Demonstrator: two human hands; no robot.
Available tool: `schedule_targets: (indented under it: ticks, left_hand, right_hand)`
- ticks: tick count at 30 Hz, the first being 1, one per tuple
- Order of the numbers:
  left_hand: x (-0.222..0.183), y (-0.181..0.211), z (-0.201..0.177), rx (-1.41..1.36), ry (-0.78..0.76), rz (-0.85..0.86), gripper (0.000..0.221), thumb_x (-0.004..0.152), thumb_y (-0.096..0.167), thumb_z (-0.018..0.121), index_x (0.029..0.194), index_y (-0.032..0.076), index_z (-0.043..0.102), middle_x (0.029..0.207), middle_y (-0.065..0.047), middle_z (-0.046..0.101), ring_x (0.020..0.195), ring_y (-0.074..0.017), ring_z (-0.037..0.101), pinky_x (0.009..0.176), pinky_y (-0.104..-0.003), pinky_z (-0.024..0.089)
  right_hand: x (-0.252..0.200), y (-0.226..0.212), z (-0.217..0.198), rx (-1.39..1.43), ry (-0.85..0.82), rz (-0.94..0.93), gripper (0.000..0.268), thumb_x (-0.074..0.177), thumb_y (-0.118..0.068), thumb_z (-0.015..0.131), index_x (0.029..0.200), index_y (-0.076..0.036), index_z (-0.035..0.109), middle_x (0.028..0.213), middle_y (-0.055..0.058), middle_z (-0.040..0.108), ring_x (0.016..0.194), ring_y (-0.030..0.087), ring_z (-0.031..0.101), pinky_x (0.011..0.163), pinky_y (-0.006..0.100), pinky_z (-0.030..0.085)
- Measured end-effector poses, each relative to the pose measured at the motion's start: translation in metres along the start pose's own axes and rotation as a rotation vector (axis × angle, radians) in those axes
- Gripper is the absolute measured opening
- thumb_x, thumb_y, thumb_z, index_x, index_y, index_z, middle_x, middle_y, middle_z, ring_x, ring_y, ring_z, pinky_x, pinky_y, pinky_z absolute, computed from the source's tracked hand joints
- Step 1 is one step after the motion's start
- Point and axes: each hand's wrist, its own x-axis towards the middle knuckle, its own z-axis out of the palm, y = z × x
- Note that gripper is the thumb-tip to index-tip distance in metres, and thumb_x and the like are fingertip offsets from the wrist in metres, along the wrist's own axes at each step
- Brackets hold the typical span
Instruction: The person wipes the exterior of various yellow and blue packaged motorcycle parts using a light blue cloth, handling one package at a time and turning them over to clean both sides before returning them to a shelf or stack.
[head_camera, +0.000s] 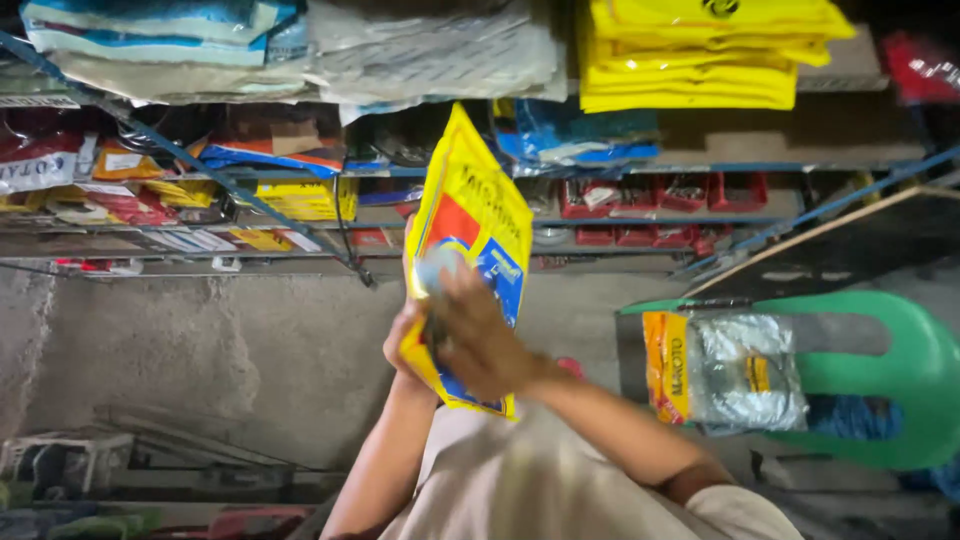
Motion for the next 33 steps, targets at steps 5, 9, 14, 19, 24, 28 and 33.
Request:
schedule_targets:
  ticks: [5,9,14,19,24,28,33]
  left_hand:
    - [0.023,0.049,0.024,-0.055,-0.079,-0.088,0.116,0.060,0.009,0.058,0.165,0.020,0.012,0.153,-0.024,0.041,0.135,-0.0428,0.048,0.118,-0.045,0.037]
    - [0.024,0.075,-0.004,0.002,-0.109,-0.103,0.117,0.057,0.009,0.061,0.165,0.021,0.016,0.149,-0.019,0.048,0.133,-0.0393,0.053,0.112,-0.047,0.042]
    - [0.017,0.081,-0.010,-0.039,-0.174,-0.114,0.117,0.059,0.012,0.054,0.166,0.022,0.007,0.161,-0.017,0.034,0.137,-0.0342,0.045,0.115,-0.043,0.031]
    - [0.002,0.062,-0.017,0.077,-0.200,-0.172,0.121,0.054,0.016,0.054,0.166,0.018,0.008,0.166,-0.016,0.027,0.149,-0.0330,0.031,0.125,-0.045,0.015]
    - [-0.004,0.071,0.009,0.048,-0.221,-0.275,0.115,0.055,0.010,0.057,0.164,0.016,0.020,0.150,-0.024,0.048,0.130,-0.0406,0.054,0.115,-0.049,0.034]
    - [-0.009,0.046,0.024,-0.025,-0.197,-0.244,0.121,0.055,0.002,0.053,0.166,0.021,0.008,0.149,-0.022,0.048,0.126,-0.0376,0.058,0.112,-0.040,0.038]
    - [-0.045,-0.023,-0.016,0.190,0.044,-0.399,0.079,0.065,-0.006,0.049,0.143,-0.001,0.051,0.125,-0.013,0.066,0.107,-0.0259,0.060,0.094,-0.028,0.044]
  right_hand:
    - [0.057,0.051,0.004,-0.207,0.321,0.210,0.063,0.098,-0.015,0.050,0.158,-0.001,0.036,0.163,0.031,0.031,0.151,0.051,0.028,0.128,0.053,0.016]
    - [0.052,0.024,0.027,-0.040,0.304,0.388,0.060,0.110,-0.031,0.037,0.163,-0.005,0.027,0.170,0.025,0.015,0.156,0.047,0.011,0.127,0.053,0.007]
    - [0.035,-0.027,0.071,-0.215,0.186,0.089,0.067,0.093,-0.031,0.046,0.156,-0.008,0.041,0.165,0.024,0.029,0.153,0.058,0.015,0.124,0.065,0.013]
    - [0.069,0.023,0.033,-0.234,0.422,0.159,0.066,0.106,-0.041,0.036,0.158,-0.001,0.036,0.161,0.031,0.034,0.149,0.058,0.024,0.124,0.061,0.018]
    - [0.069,0.032,-0.008,-0.047,0.538,0.208,0.055,0.114,-0.033,0.028,0.162,-0.008,0.032,0.172,0.016,0.016,0.160,0.041,0.010,0.133,0.050,0.003]
    - [0.035,0.010,-0.008,-0.195,0.390,0.081,0.059,0.108,-0.033,0.043,0.161,-0.008,0.033,0.171,0.018,0.020,0.158,0.046,0.009,0.129,0.057,0.008]
    - [0.003,0.031,-0.063,-0.247,0.375,-0.031,0.060,0.108,-0.048,0.042,0.156,-0.013,0.044,0.168,0.017,0.029,0.157,0.049,0.014,0.128,0.057,0.010]
